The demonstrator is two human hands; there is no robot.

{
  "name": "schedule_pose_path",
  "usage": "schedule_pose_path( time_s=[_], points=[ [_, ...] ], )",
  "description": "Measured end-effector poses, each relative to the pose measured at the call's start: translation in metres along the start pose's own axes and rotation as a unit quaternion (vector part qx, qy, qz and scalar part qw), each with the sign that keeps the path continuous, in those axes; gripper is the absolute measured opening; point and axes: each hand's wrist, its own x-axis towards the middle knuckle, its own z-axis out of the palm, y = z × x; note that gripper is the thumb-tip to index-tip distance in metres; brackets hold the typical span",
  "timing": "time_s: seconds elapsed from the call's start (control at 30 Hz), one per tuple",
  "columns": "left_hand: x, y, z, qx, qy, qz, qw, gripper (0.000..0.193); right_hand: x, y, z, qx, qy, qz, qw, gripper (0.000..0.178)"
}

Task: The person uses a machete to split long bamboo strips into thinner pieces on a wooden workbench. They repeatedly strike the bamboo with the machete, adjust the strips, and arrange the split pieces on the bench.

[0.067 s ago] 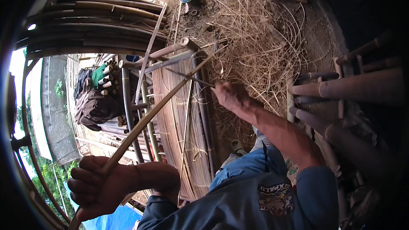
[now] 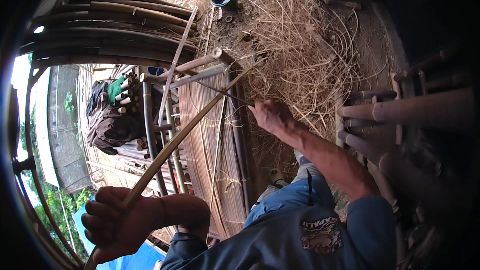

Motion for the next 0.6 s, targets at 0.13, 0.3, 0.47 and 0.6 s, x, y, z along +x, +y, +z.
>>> schedule_pose_path(
  time_s=[0.13, 0.3, 0.47, 0.6],
  points=[
    [0.002, -0.009, 0.005, 0.038, 0.024, 0.008, 0.999, 0.047, -0.003, -0.046, -0.018, 0.078, 0.064, -0.146, 0.984, 0.025],
    [0.008, -0.007, 0.005, 0.051, 0.034, -0.001, 0.998, 0.047, 0.043, 0.001, 0.023, -0.026, -0.012, -0.104, 0.994, 0.027],
    [0.02, -0.004, -0.011, -0.079, -0.064, -0.058, 0.993, 0.052, 0.048, 0.114, 0.084, -0.103, -0.022, 0.092, 0.99, 0.03],
    [0.082, 0.073, -0.072, 0.046, -0.028, -0.02, 0.998, 0.045, 0.017, 0.099, 0.094, -0.137, -0.069, 0.064, 0.986, 0.025]
  ],
)
